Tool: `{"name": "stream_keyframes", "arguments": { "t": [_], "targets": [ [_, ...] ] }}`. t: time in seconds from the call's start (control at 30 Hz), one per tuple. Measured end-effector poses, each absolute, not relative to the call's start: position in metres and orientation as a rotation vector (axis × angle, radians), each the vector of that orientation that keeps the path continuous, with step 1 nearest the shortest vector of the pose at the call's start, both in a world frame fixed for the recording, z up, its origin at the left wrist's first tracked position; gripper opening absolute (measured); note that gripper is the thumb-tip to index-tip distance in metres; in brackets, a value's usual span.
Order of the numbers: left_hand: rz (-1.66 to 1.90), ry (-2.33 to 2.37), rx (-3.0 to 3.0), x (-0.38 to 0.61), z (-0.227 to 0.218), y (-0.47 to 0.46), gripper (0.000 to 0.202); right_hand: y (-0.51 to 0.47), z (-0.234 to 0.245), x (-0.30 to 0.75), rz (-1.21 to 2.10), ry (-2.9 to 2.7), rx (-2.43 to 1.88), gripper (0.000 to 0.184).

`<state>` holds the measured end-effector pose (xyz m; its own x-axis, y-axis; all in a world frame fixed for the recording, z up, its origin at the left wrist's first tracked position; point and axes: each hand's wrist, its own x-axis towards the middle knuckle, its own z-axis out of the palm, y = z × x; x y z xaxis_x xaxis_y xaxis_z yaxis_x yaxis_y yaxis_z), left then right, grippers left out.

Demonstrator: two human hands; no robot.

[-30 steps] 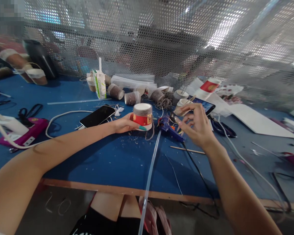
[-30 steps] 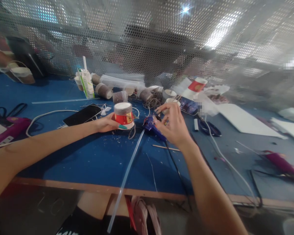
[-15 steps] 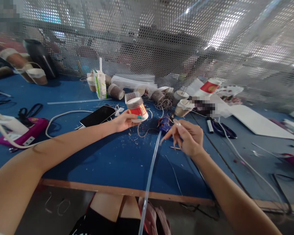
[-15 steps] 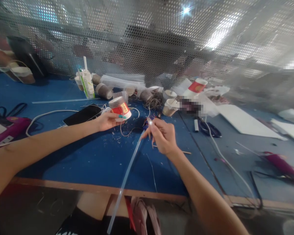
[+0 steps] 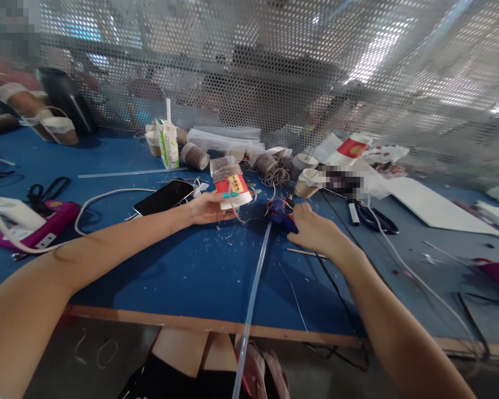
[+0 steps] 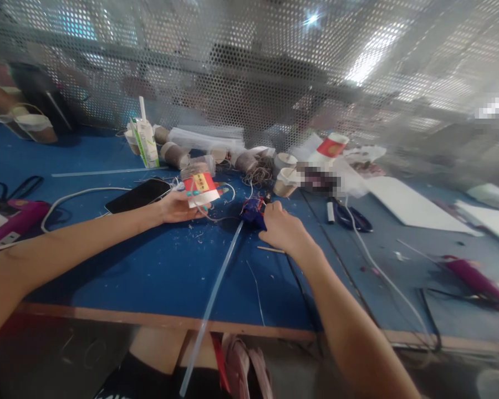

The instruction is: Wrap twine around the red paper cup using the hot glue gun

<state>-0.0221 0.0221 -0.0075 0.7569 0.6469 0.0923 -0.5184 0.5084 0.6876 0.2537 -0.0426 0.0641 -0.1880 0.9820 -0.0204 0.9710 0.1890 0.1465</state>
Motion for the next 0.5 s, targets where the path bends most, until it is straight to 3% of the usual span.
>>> {"name": "stream_keyframes", "arguments": {
  "t": [0.13, 0.27, 0.5],
  "targets": [
    [0.645, 0.182, 0.747, -0.025, -0.011, 0.025, 0.053, -0.045, 0.07, 0.24, 0.225, 2.158, 1.993, 0.029],
    [0.703, 0.213, 0.753, -0.022, -0.01, 0.024, 0.051, -0.036, 0.074, 0.253, 0.19, 2.344, 2.202, 0.03],
    [0.689, 0.266, 0.728, -0.014, -0.01, 0.024, 0.033, -0.015, 0.056, 0.282, -0.431, 2.891, 2.513, 0.041]
  ]
}}
